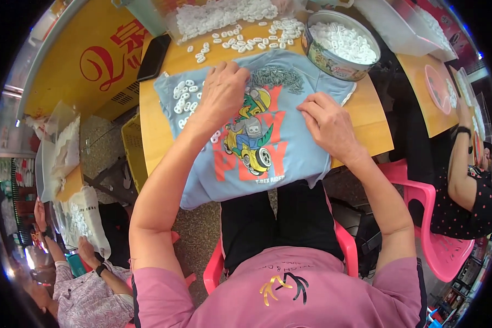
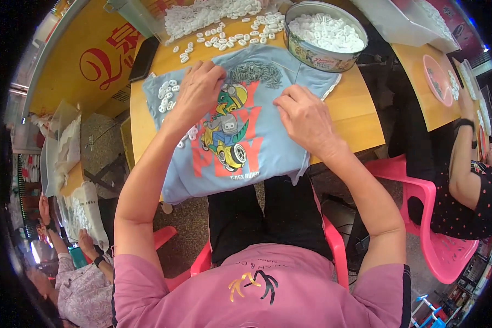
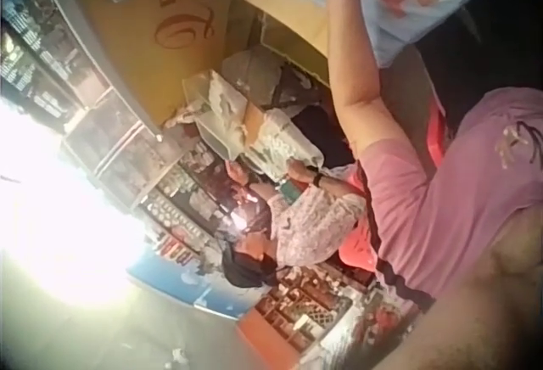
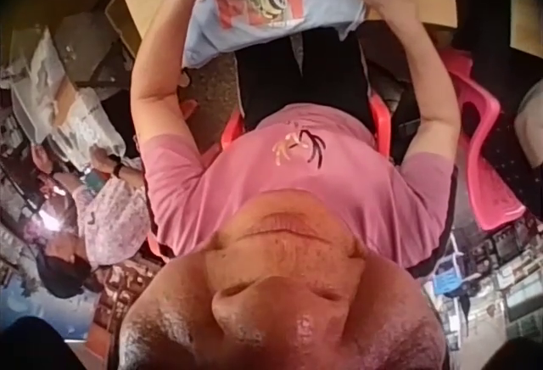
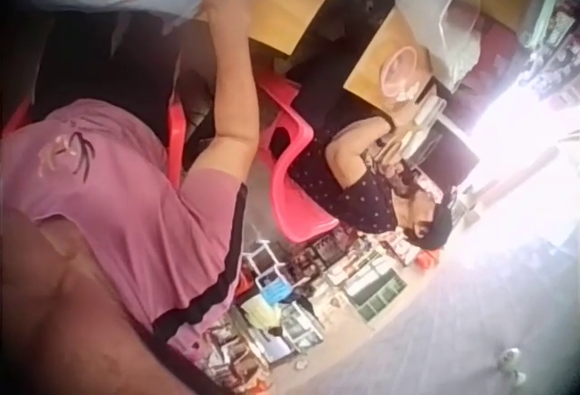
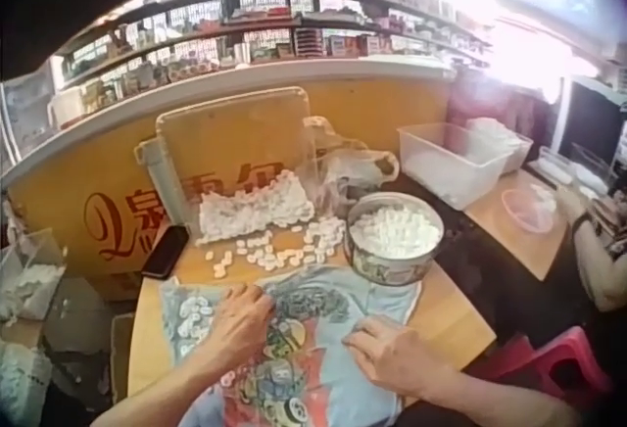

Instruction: Inspecting and sorting white plastic garment buttons or toggles on a workspace table.

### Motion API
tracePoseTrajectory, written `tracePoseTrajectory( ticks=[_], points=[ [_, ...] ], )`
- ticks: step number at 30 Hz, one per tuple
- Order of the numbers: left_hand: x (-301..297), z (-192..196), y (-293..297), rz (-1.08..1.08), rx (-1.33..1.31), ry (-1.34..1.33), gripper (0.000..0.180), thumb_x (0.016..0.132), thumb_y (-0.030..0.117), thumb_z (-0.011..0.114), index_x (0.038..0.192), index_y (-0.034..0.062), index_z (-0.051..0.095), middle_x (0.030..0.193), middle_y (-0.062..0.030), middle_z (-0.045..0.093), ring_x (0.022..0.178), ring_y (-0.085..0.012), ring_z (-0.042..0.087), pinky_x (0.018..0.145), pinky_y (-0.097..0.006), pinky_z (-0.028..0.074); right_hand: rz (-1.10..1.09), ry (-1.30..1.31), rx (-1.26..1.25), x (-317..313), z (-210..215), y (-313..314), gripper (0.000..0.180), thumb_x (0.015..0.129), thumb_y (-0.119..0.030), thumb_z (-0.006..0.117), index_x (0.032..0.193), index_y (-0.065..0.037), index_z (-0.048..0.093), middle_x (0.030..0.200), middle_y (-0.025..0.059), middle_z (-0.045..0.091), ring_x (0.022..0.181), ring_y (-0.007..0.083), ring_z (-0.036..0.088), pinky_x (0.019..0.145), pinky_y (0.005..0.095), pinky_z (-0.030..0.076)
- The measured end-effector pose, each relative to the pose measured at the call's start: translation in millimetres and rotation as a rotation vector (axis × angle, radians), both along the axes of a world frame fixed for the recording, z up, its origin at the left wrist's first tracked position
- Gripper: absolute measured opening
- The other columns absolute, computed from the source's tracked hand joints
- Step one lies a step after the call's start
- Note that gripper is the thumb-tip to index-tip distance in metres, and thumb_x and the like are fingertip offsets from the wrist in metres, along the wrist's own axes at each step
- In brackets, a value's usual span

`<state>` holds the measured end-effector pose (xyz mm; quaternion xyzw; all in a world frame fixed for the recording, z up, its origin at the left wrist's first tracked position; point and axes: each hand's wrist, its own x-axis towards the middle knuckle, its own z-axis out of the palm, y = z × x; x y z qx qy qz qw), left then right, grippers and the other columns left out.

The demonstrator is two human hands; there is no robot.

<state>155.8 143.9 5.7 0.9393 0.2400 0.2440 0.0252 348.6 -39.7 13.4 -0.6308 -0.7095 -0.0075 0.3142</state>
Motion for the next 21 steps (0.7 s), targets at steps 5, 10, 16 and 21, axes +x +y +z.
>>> tracePoseTrajectory(
  ticks=[5,10,16,21],
  points=[
    [-10,9,-8,-0.094,-0.051,-0.05,0.015,0.082,0.009,0.062,0.095,0.0066,0.068,0.094,-0.0111,0.061,0.094,-0.0308,0.055,0.084,-0.042,0.043,-0.003,-0.003,-0.017,5,1,4,0.01,0.081,-0.002,0.062,0.091,-0.002,0.066,0.091,0.0101,0.059,0.086,0.029,0.061,0.071,0.039,0.049],
    [-26,9,-6,-0.325,-0.212,-0.07,0.023,0.082,0.005,0.061,0.104,0.0048,0.068,0.102,-0.0124,0.062,0.101,-0.0314,0.055,0.087,-0.041,0.045,0.002,-0.011,-0.033,4,5,9,0.009,0.082,-0.003,0.062,0.09,-0.002,0.065,0.09,0.01,0.059,0.084,0.0293,0.061,0.071,0.0397,0.049],
    [-26,9,2,-0.125,-0.436,-0.194,0.02,0.086,0.003,0.06,0.106,0.001,0.065,0.104,-0.0138,0.062,0.101,-0.0313,0.058,0.087,-0.038,0.047,0.02,-0.018,-0.144,5,17,14,0.008,0.084,-0.004,0.062,0.091,-0.001,0.065,0.087,0.0126,0.06,0.081,0.0332,0.061,0.07,0.0401,0.049],
    [-22,11,1,-0.25,-0.417,-0.255,0.019,0.084,0.002,0.059,0.102,0.0001,0.066,0.102,-0.0153,0.063,0.101,-0.0325,0.057,0.087,-0.039,0.048,0.043,0.008,-0.177,13,28,36,0.009,0.086,-0.004,0.061,0.092,0.002,0.064,0.087,0.0156,0.061,0.08,0.0349,0.061,0.07,0.0397,0.049]
  ],
)
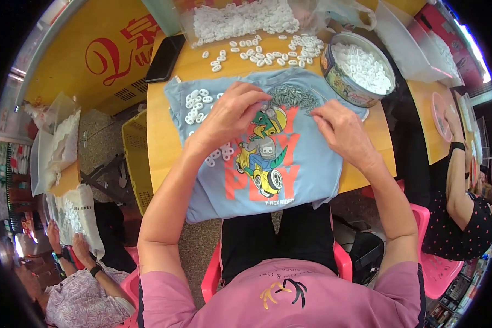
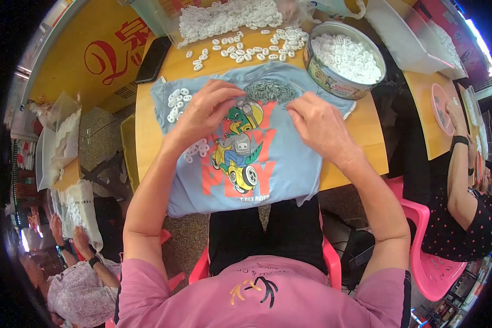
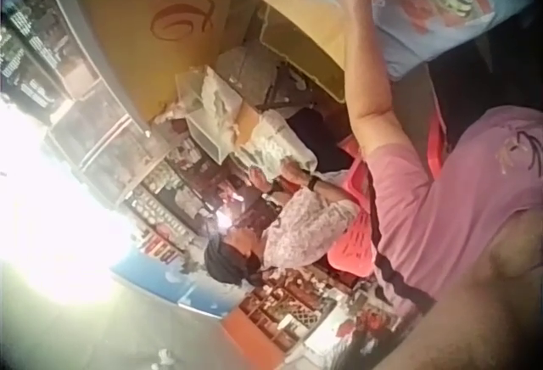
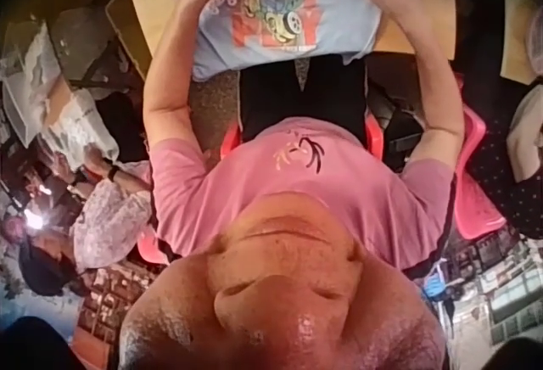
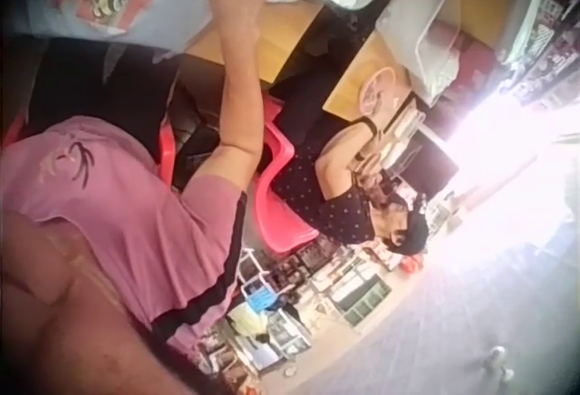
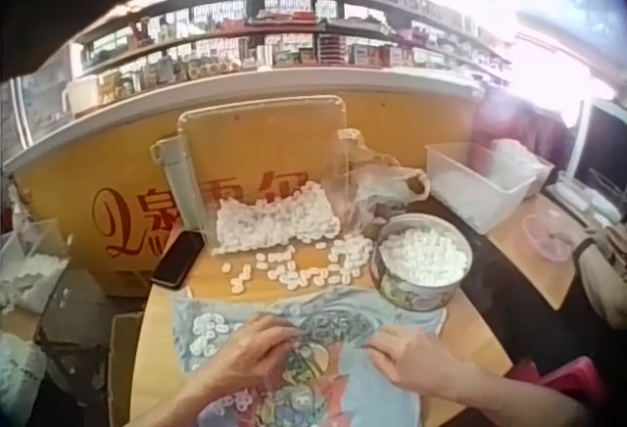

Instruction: Inspecting and sorting white plastic garment buttons or toggles on a workspace table.

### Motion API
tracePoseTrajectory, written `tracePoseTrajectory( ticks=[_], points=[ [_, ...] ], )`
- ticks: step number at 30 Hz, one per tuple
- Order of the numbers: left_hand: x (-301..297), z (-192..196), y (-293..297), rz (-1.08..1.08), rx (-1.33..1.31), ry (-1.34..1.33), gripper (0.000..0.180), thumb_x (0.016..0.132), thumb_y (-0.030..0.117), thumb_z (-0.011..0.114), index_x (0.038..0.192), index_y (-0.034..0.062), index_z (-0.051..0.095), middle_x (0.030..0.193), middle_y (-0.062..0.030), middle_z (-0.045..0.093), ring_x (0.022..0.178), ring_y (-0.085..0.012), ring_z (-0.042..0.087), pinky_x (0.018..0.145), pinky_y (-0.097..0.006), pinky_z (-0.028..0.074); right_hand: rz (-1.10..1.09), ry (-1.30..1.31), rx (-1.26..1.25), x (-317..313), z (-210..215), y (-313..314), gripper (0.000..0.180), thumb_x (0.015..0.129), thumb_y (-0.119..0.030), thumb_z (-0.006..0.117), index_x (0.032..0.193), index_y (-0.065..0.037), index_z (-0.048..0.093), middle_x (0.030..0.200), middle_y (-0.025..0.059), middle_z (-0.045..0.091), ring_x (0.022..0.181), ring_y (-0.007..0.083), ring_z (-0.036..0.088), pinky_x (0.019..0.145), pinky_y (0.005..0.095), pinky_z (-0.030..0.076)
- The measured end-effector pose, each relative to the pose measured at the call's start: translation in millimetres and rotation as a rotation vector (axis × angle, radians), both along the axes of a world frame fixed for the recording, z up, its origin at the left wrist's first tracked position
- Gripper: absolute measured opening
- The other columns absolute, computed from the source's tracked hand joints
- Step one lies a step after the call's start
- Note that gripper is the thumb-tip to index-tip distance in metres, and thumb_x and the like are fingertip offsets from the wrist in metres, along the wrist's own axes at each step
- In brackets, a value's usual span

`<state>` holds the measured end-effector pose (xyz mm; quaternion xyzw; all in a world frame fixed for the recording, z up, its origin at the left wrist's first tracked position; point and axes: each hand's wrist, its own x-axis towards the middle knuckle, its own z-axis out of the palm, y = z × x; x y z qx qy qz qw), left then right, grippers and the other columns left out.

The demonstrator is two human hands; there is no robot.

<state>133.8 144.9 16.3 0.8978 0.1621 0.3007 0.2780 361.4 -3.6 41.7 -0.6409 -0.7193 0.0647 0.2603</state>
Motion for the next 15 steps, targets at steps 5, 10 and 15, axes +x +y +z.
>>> tracePoseTrajectory(
  ticks=[5,10,15],
  points=[
    [-11,4,23,0.101,-0.076,0.001,0.017,0.085,0.003,0.059,0.1,-0.0005,0.066,0.101,-0.0164,0.064,0.098,-0.0338,0.058,0.086,-0.039,0.048,0.042,0.037,0.117,7,19,50,0.013,0.087,-0.004,0.059,0.096,0.003,0.064,0.091,0.0183,0.063,0.085,0.0344,0.063,0.073,0.0392,0.049],
    [-30,-10,82,0.472,0.189,-0.081,0.015,0.085,0.003,0.057,0.096,-0.0004,0.067,0.102,-0.0181,0.063,0.098,-0.0352,0.059,0.084,-0.043,0.047,0.077,-0.065,0.154,13,27,117,0.016,0.087,-0.006,0.058,0.098,0.003,0.065,0.094,0.0194,0.065,0.089,0.036,0.063,0.079,0.0403,0.048],
    [-51,5,139,0.605,0.322,0.126,0.017,0.086,0.005,0.053,0.096,0.0014,0.067,0.1,-0.0176,0.064,0.098,-0.0352,0.06,0.083,-0.044,0.048,0.05,-0.216,-0.091,33,29,172,0.022,0.084,-0.009,0.06,0.102,0.003,0.065,0.097,0.0219,0.066,0.097,0.0359,0.063,0.084,0.0411,0.05]
  ],
)
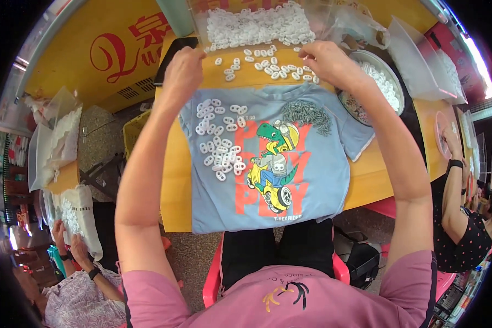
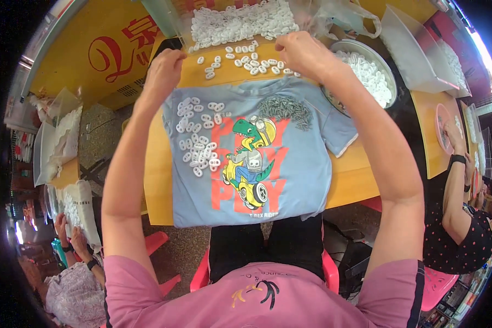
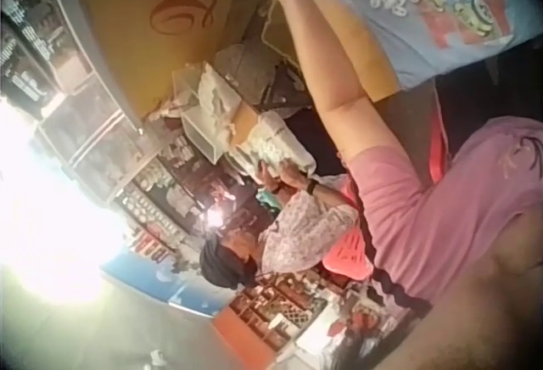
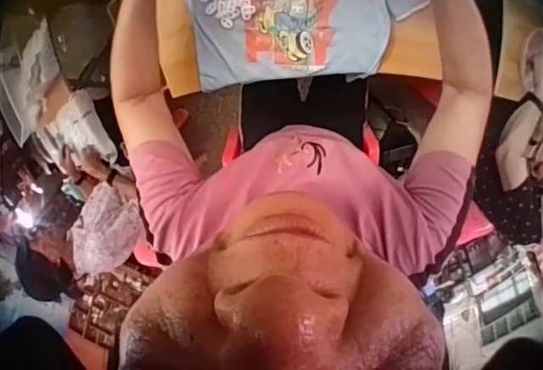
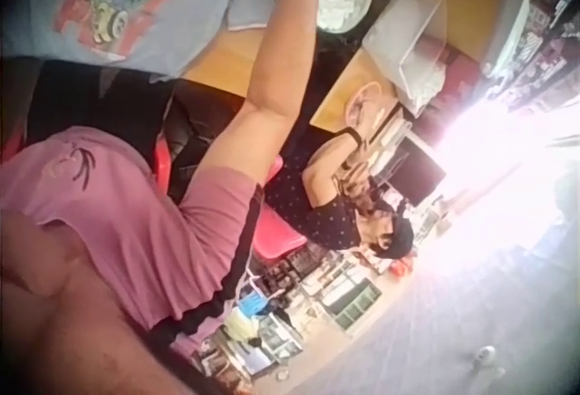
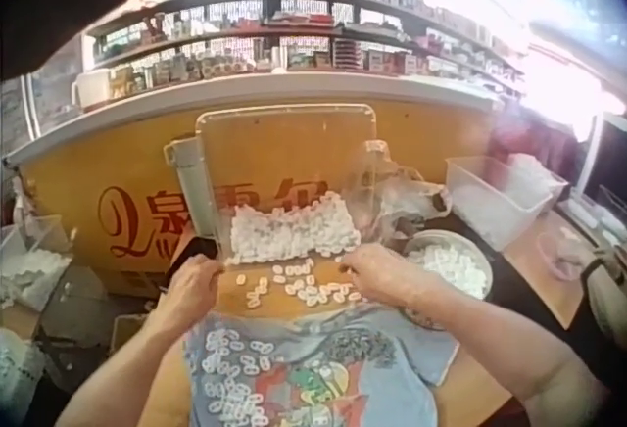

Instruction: Inspecting and sorting white plastic garment buttons or toggles on a workspace table.

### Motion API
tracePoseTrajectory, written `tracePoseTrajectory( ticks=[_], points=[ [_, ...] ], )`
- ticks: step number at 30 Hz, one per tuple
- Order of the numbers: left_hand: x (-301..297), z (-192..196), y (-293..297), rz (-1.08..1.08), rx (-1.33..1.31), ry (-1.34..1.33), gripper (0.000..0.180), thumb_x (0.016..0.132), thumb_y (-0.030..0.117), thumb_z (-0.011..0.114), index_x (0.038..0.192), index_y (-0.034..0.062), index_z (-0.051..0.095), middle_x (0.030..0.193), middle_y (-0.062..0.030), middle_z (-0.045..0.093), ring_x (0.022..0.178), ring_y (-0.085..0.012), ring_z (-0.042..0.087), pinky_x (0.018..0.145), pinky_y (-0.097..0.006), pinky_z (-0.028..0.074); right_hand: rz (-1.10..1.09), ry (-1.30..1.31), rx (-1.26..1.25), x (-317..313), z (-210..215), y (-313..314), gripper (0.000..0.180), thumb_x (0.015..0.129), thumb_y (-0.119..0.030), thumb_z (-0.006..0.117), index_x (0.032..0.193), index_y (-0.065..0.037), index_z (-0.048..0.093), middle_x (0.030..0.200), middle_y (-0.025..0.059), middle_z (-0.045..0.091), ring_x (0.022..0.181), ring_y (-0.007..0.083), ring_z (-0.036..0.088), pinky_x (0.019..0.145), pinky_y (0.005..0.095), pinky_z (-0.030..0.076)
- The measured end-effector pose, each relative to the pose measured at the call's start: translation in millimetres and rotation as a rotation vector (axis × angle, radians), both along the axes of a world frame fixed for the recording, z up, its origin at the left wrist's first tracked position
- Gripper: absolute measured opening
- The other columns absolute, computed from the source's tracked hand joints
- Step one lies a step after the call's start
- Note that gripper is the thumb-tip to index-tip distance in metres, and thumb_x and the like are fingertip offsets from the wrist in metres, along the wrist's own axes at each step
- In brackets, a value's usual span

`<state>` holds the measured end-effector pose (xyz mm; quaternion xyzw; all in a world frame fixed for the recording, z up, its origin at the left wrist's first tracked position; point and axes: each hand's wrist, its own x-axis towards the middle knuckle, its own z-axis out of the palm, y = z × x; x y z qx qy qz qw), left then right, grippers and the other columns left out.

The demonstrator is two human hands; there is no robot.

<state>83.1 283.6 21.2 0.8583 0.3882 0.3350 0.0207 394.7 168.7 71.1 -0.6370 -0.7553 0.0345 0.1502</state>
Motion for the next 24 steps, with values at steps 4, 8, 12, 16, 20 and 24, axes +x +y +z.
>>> tracePoseTrajectory(
  ticks=[4,8,12,16,20,24],
  points=[
    [-8,33,18,0.057,-0.195,0.327,0.021,0.087,0.015,0.049,0.095,0.0062,0.066,0.089,-0.0156,0.066,0.089,-0.0354,0.063,0.075,-0.047,0.05,0.007,-0.105,-0.156,2,3,13,0.028,0.081,-0.012,0.063,0.106,0.002,0.064,0.101,0.0231,0.066,0.101,0.0367,0.062,0.086,0.0418,0.05],
    [-9,48,24,0.063,-0.255,0.604,0.019,0.085,0.017,0.053,0.093,0.0049,0.065,0.096,-0.0149,0.068,0.093,-0.0341,0.064,0.075,-0.046,0.051,0.055,-0.222,-0.209,2,-2,19,0.039,0.078,-0.015,0.068,0.113,0.001,0.061,0.102,0.024,0.065,0.101,0.0382,0.062,0.086,0.0437,0.05],
    [6,46,18,0.04,-0.28,0.82,0.022,0.081,0.022,0.061,0.094,0.0049,0.068,0.095,-0.0155,0.068,0.092,-0.0338,0.066,0.076,-0.046,0.053,0.021,-0.14,-0.377,17,-17,31,0.047,0.075,-0.016,0.072,0.115,0.002,0.058,0.1,0.0249,0.065,0.101,0.0381,0.062,0.084,0.0439,0.05],
    [7,32,19,0.0,-0.322,0.827,0.021,0.083,0.024,0.062,0.089,0.0046,0.065,0.089,-0.0144,0.068,0.086,-0.0317,0.066,0.073,-0.044,0.051,-0.036,-0.103,-0.448,-3,-11,35,0.048,0.073,-0.016,0.074,0.114,0.003,0.058,0.099,0.0252,0.066,0.098,0.0383,0.063,0.082,0.043,0.051],
    [21,8,29,-0.032,-0.309,0.548,0.022,0.083,0.021,0.059,0.095,0.0043,0.067,0.096,-0.0181,0.067,0.092,-0.0371,0.064,0.079,-0.047,0.052,-0.025,-0.111,-0.413,-13,-15,45,0.045,0.074,-0.016,0.073,0.113,0.002,0.06,0.097,0.0235,0.067,0.094,0.0366,0.065,0.081,0.0404,0.051],
    [55,-7,17,-0.006,-0.333,0.318,0.024,0.085,0.023,0.058,0.095,0.0025,0.067,0.098,-0.0203,0.066,0.094,-0.0389,0.063,0.08,-0.048,0.05,0.142,-0.023,-0.155,-23,-34,55,0.041,0.078,-0.018,0.068,0.113,0.0,0.061,0.097,0.0211,0.068,0.09,0.0323,0.067,0.081,0.0376,0.052]
  ],
)
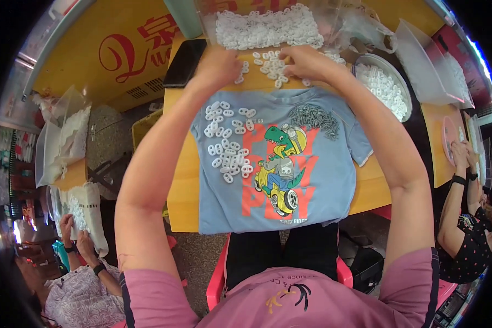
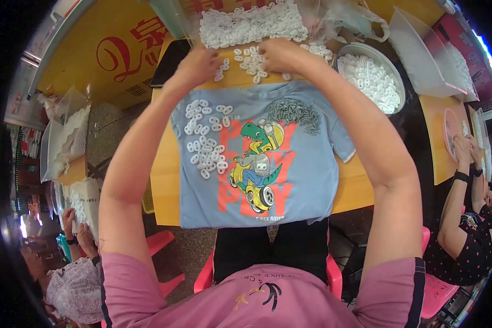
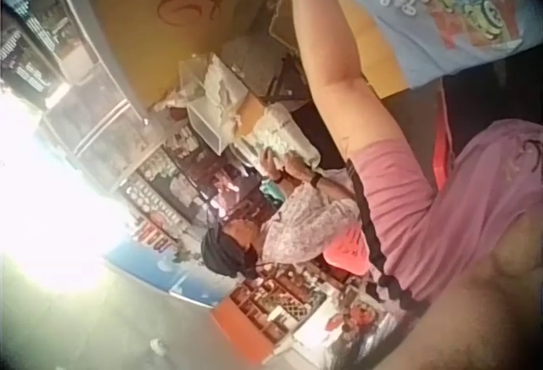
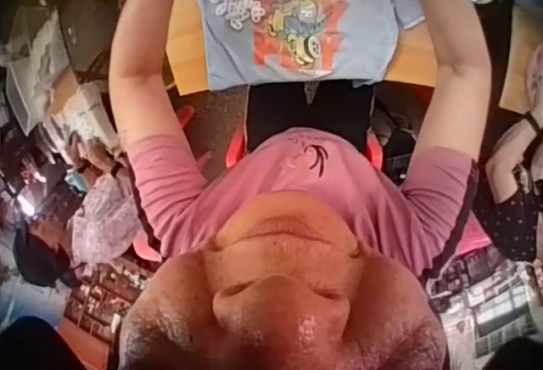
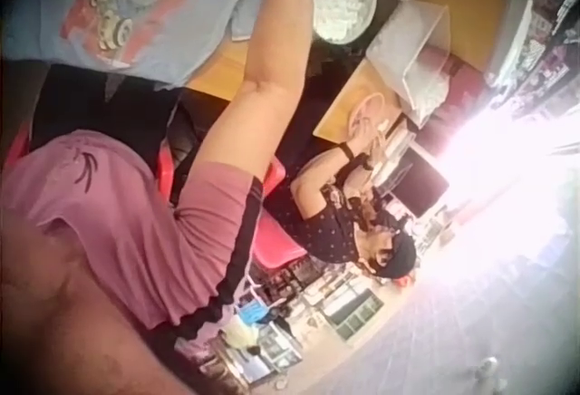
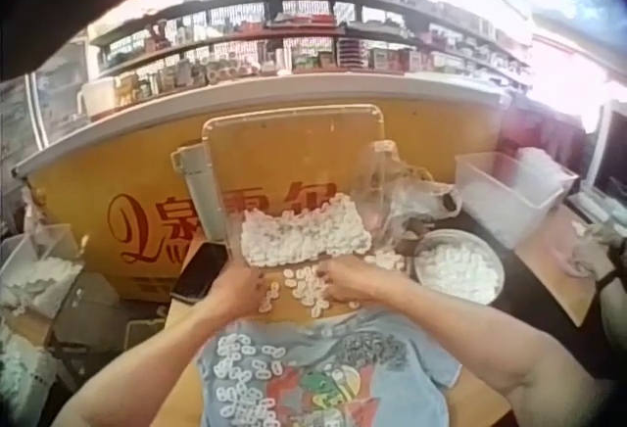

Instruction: Inspecting and sorting white plastic garment buttons or toggles on a workspace table.

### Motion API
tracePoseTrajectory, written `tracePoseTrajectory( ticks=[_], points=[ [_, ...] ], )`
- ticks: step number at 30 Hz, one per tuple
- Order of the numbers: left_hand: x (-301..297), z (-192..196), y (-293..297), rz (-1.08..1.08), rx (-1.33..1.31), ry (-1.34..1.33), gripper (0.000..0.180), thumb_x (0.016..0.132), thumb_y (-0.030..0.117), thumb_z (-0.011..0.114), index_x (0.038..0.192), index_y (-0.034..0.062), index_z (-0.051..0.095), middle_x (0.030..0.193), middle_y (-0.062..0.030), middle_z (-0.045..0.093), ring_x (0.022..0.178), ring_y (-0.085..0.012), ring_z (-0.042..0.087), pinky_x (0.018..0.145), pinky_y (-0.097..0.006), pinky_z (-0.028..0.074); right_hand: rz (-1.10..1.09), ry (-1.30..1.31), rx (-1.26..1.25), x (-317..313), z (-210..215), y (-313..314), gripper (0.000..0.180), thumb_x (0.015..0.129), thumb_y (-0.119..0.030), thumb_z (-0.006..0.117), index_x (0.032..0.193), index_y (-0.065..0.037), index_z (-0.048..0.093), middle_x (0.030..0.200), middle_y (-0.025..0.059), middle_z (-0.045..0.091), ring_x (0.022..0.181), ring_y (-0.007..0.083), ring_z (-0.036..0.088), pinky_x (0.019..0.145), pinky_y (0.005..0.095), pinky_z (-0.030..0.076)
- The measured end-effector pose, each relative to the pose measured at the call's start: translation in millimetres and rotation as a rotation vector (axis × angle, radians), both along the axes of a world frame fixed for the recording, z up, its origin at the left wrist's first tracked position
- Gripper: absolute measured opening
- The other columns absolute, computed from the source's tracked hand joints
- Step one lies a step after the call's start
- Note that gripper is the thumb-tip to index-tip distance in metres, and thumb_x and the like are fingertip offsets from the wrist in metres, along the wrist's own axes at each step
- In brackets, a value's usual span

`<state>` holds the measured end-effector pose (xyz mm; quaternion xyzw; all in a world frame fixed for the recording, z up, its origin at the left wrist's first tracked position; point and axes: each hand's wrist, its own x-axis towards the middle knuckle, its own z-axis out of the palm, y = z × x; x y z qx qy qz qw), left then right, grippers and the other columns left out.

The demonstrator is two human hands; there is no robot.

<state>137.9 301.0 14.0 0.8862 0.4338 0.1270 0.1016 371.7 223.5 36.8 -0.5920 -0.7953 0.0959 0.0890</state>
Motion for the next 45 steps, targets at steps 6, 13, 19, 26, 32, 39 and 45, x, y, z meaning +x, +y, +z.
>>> tracePoseTrajectory(
  ticks=[6,13,19,26,32,39,45],
  points=[
    [2,-11,-17,-0.05,0.012,-0.291,0.025,0.085,0.023,0.059,0.098,0.0031,0.068,0.097,-0.0223,0.064,0.093,-0.0408,0.06,0.082,-0.048,0.048,-0.037,0.284,0.026,13,6,3,0.033,0.085,-0.02,0.062,0.111,0.0,0.064,0.097,0.0182,0.069,0.088,0.0295,0.068,0.08,0.0363,0.052],
    [-1,-7,-17,-0.026,0.115,-0.58,0.017,0.084,0.011,0.06,0.096,0.0008,0.067,0.097,-0.0217,0.062,0.092,-0.0396,0.059,0.081,-0.045,0.048,-0.216,0.144,0.285,54,18,29,0.026,0.086,-0.018,0.058,0.103,-0.001,0.068,0.094,0.0205,0.069,0.089,0.0325,0.067,0.08,0.0387,0.051],
    [15,2,7,-0.235,0.295,-0.519,0.014,0.083,0.005,0.058,0.093,0.0003,0.067,0.093,-0.021,0.062,0.093,-0.0392,0.058,0.081,-0.044,0.048,-0.283,0.047,0.184,58,27,55,0.026,0.085,-0.018,0.058,0.1,-0.001,0.069,0.092,0.0217,0.068,0.09,0.0358,0.066,0.081,0.0406,0.051],
    [55,20,66,0.172,0.049,-0.585,0.027,0.088,0.015,0.055,0.107,0.0003,0.066,0.101,-0.0197,0.066,0.096,-0.0359,0.063,0.085,-0.039,0.049,-0.381,0.275,0.237,70,28,109,0.028,0.089,-0.018,0.057,0.109,-0.002,0.067,0.098,0.0143,0.07,0.095,0.0243,0.067,0.081,0.036,0.052],
    [67,23,125,0.216,-0.151,-0.682,0.033,0.08,0.016,0.055,0.108,0.0046,0.067,0.103,-0.0238,0.067,0.103,-0.0395,0.062,0.093,-0.043,0.047,-0.312,1.214,-0.216,33,20,152,0.033,0.093,-0.014,0.049,0.122,-0.003,0.06,0.124,0.0094,0.06,0.107,0.021,0.061,0.08,0.0353,0.052],
    [91,19,119,0.26,-0.019,-0.562,0.033,0.081,0.016,0.055,0.109,0.0021,0.067,0.105,-0.0222,0.067,0.098,-0.036,0.064,0.084,-0.039,0.049,-0.497,0.739,-0.082,54,6,177,0.033,0.089,-0.017,0.051,0.116,-0.004,0.065,0.105,0.0108,0.069,0.097,0.0235,0.066,0.075,0.0382,0.053],
    [103,35,105,0.311,0.138,-0.17,0.032,0.078,0.016,0.054,0.1,-0.0021,0.068,0.104,-0.0263,0.066,0.104,-0.0408,0.062,0.09,-0.043,0.049,-0.542,0.112,0.084,65,23,180,0.028,0.082,-0.018,0.054,0.096,-0.001,0.072,0.088,0.0195,0.069,0.082,0.0263,0.069,0.072,0.0376,0.054]
  ],
)
